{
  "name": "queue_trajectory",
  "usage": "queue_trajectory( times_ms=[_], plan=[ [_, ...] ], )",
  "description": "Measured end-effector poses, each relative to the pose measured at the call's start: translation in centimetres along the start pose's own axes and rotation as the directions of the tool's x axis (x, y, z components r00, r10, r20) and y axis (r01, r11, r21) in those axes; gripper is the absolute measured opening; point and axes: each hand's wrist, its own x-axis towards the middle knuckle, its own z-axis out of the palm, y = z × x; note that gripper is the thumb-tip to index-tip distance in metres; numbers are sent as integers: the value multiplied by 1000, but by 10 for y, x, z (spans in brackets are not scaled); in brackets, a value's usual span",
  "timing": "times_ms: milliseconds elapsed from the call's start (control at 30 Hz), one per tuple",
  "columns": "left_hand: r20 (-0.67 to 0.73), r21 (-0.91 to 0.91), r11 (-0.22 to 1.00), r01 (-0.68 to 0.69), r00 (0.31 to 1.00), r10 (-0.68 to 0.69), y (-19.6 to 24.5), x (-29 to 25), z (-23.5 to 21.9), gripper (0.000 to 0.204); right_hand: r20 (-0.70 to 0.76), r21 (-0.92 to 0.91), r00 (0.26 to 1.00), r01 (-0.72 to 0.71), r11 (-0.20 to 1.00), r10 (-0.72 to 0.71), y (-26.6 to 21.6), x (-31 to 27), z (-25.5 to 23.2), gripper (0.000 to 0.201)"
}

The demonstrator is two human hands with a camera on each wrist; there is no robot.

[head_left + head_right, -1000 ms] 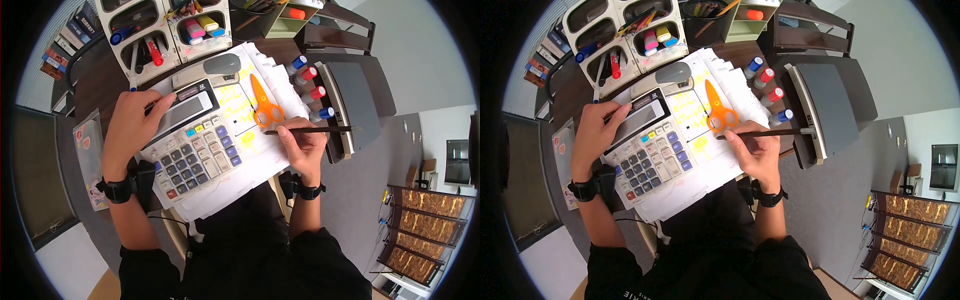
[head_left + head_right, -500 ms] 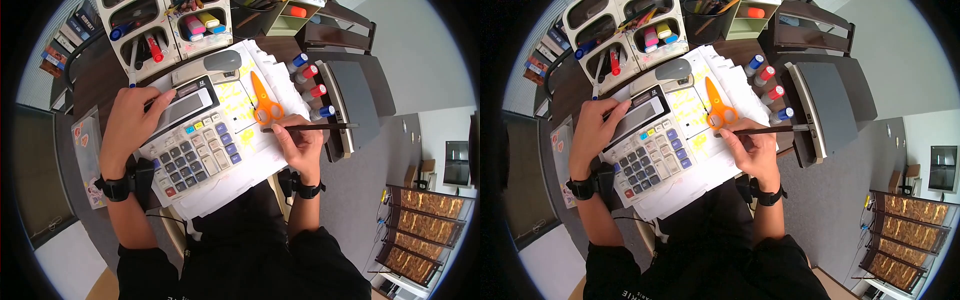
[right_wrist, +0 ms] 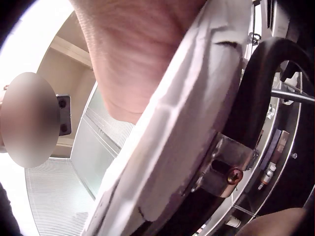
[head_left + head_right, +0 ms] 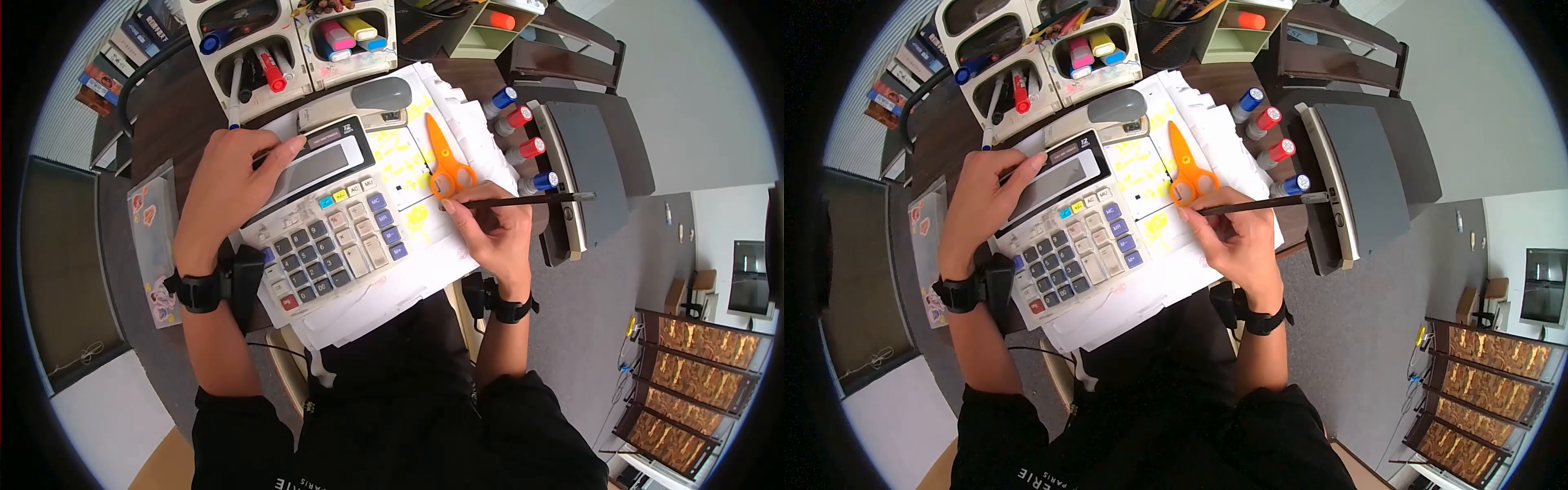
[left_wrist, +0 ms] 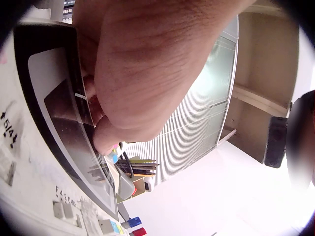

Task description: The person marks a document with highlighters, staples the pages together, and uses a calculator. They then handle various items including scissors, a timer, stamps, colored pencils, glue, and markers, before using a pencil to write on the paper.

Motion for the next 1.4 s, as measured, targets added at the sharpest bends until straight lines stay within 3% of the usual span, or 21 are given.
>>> queue_trajectory(
  times_ms=[600,700,767,833,1000,1067,1100,1167,1267,1400],
  plan=[
    [-31,-40,998,-53,998,52,4,-1,1,43,-3,18,1000,-16,1000,16,2,0,-3,13],
    [-31,-40,998,-51,998,50,3,-1,1,43,-2,168,1000,-6,986,7,9,-1,-5,13],
    [-32,-39,998,-48,998,46,6,-1,-1,42,22,401,998,-56,914,52,10,-1,-8,13],
    [-11,-6,1000,13,1000,-13,13,0,-2,43,27,431,997,-73,900,68,14,-2,-10,13],
    [-19,-14,1000,-22,1000,22,3,0,0,41,52,481,997,-71,874,53,16,-3,-14,13],
    [-2,-14,1000,1,1000,-1,4,0,-1,41,57,536,994,44,843,-88,20,-2,-15,12],
    [-3,-8,1000,-1,1000,1,4,-1,-1,41,56,535,995,44,844,-88,18,-2,-14,12],
    [-4,-2,1000,-3,1000,3,3,0,-2,41,51,520,997,-71,851,52,11,-3,-11,12],
    [18,-6,1000,24,1000,-24,6,0,0,41,36,453,996,-88,887,80,10,-6,-13,12],
    [-1,19,1000,-3,1000,3,3,0,1,41,55,283,996,48,958,-66,15,-3,-15,15]
  ],
)
